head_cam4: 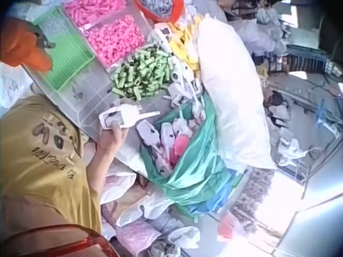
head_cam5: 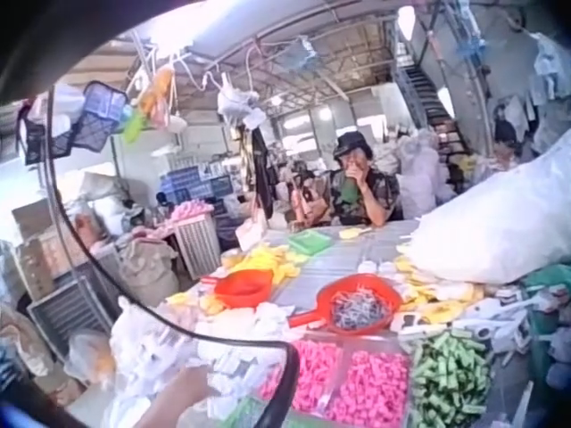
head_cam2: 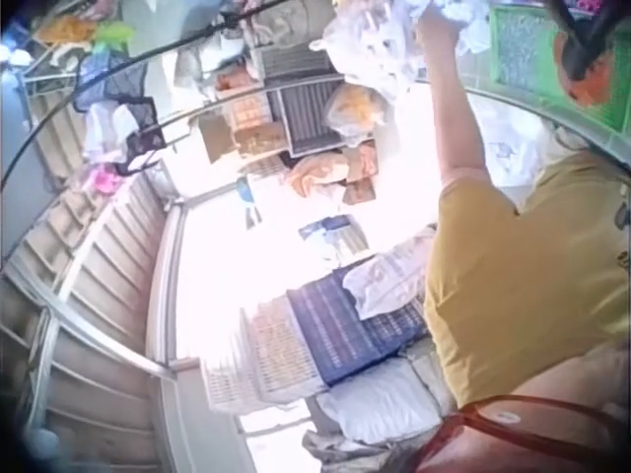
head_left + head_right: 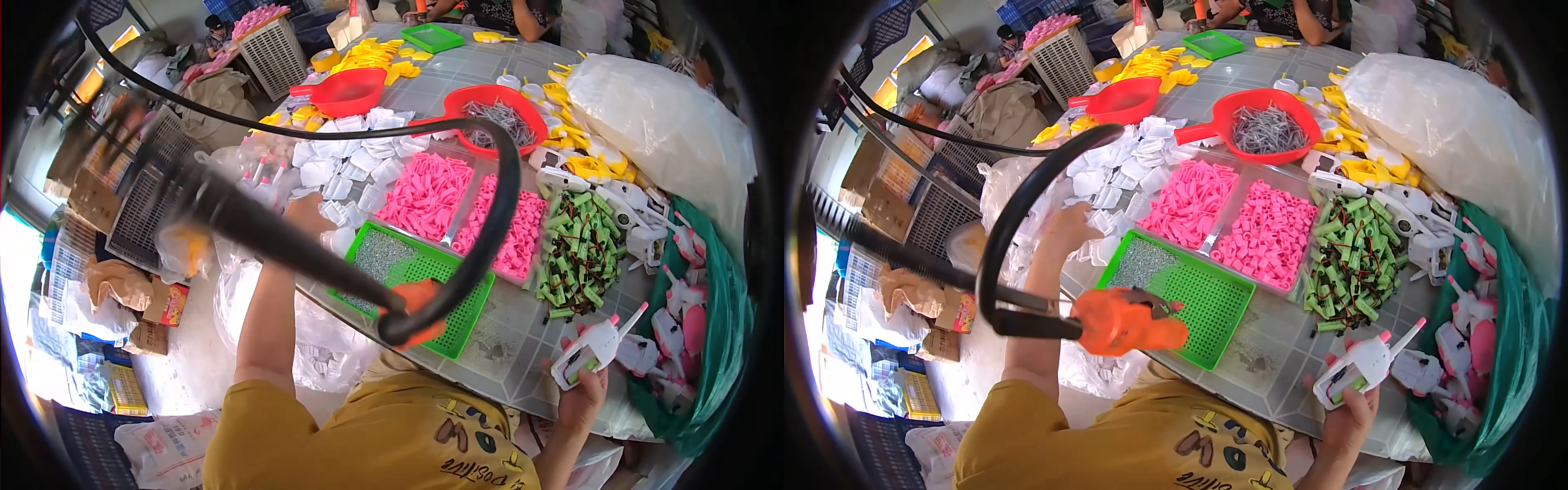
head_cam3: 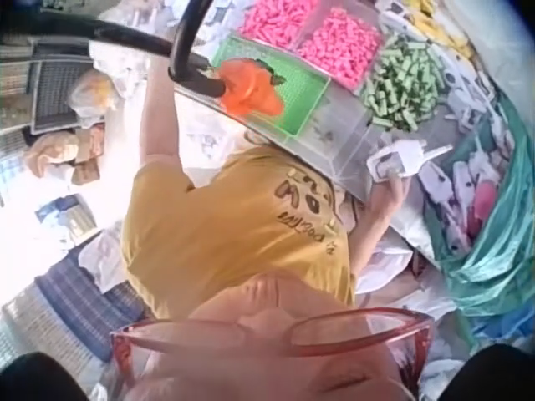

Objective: Assembling plastic toy walkie-talkies by inserting batteries, attaching covers, and securing them with an electric screwdriver.

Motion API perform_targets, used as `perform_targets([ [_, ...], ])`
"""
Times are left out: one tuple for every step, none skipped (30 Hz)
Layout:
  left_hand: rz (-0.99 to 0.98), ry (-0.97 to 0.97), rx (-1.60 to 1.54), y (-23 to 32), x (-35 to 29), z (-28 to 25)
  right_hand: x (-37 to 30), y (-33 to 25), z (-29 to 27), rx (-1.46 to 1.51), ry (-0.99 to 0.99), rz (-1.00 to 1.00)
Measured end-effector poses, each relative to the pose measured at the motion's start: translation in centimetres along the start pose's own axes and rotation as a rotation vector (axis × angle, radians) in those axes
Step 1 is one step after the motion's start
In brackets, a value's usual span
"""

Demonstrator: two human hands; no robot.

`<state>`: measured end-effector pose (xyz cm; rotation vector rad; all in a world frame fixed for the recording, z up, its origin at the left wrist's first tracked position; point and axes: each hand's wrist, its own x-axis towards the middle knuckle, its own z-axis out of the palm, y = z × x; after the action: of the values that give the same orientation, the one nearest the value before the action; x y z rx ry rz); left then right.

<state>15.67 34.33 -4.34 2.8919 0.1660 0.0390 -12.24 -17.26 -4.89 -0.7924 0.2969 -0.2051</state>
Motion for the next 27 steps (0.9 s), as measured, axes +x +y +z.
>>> perform_targets([
  [0.044, -0.040, -0.066, -0.5, -0.2, 0.4, 0.3, 0.0, 0.5, 0.025, 0.026, 0.000],
  [0.088, 0.000, -0.075, -0.4, 0.0, 1.3, 0.7, 0.0, 1.1, 0.051, 0.051, 0.000],
  [0.196, 0.276, -0.019, -2.7, 0.2, 3.3, 1.0, 0.0, 1.8, 0.066, 0.050, 0.020],
  [0.279, 0.412, -0.027, -2.4, 0.6, 4.0, 1.1, 0.2, 2.1, 0.065, 0.041, 0.019],
  [0.245, 0.408, -0.026, -2.2, 1.2, 4.1, 1.2, 0.3, 2.2, 0.067, 0.029, 0.017],
  [0.212, 0.403, -0.026, -1.9, 1.7, 4.2, 1.2, 0.4, 2.3, 0.057, 0.017, 0.022],
  [0.182, 0.392, -0.121, -1.8, 1.7, 4.3, 1.3, 0.5, 2.6, 0.061, -0.004, 0.022],
  [0.222, 0.469, -0.100, -0.4, 1.9, 4.0, 1.4, 0.8, 2.6, 0.064, -0.008, 0.015],
  [0.155, 0.411, -0.113, 2.3, 0.7, 2.5, 1.4, 0.9, 2.6, 0.073, 0.002, 0.015],
  [0.207, 0.509, 0.010, 3.0, 0.8, 3.0, 1.8, 1.3, 2.6, 0.088, -0.001, 0.029],
  [0.394, 0.522, -0.215, 6.3, -0.7, 0.6, 2.3, 1.3, 3.0, 0.098, -0.018, 0.049],
  [0.400, 0.484, -0.283, 7.7, -1.6, -0.5, 3.0, 1.5, 3.5, 0.115, -0.063, 0.082],
  [0.336, 0.340, -0.534, 11.4, -2.9, -1.3, 3.6, 1.5, 3.9, 0.137, -0.083, 0.111],
  [0.372, 0.217, -0.695, 14.6, -4.2, -1.5, 4.0, 1.3, 5.3, 0.107, -0.084, 0.104],
  [0.399, 0.094, -0.846, 17.1, -5.2, -1.4, 4.4, 1.3, 5.8, 0.166, -0.102, 0.119],
  [0.513, -0.064, -0.800, 19.1, -5.3, -0.5, 4.7, 1.4, 6.0, 0.165, -0.084, 0.098],
  [0.622, -0.212, -0.739, 20.8, -5.6, 0.1, 5.0, 1.5, 6.0, 0.168, -0.074, 0.082],
  [0.715, -0.356, -0.731, 22.9, -6.1, 0.4, 5.2, 1.7, 6.0, 0.195, -0.079, 0.066],
  [0.826, -0.439, -0.700, 24.9, -6.6, 0.7, 5.2, 1.6, 6.1, 0.212, -0.070, 0.045],
  [0.933, -0.520, -0.663, 26.7, -7.2, 1.0, 5.2, 1.7, 6.1, 0.232, -0.064, 0.028],
  [1.079, -0.381, -0.625, 28.3, -8.2, 1.1, 5.0, 1.5, 6.3, 0.231, -0.071, 0.018],
  [1.123, -0.364, -0.580, 29.4, -8.8, 1.4, 5.0, 1.7, 6.3, 0.244, -0.058, 0.001],
  [1.169, -0.350, -0.539, 30.2, -9.2, 2.1, 4.9, 1.9, 5.9, 0.278, -0.038, -0.013],
  [1.328, -0.265, -0.517, 31.0, -9.3, 2.8, 4.7, 2.0, 5.7, 0.312, -0.020, -0.025],
  [1.401, -0.162, -0.461, 31.6, -10.0, 3.2, 4.5, 2.0, 5.7, 0.326, 0.007, -0.042],
  [1.476, -0.062, -0.410, 32.7, -11.1, 3.2, 4.4, 2.1, 5.4, 0.337, 0.026, -0.059],
  [1.458, -0.106, -0.299, 33.3, -12.2, 2.9, 4.3, 2.2, 5.1, 0.373, 0.035, -0.085],
])
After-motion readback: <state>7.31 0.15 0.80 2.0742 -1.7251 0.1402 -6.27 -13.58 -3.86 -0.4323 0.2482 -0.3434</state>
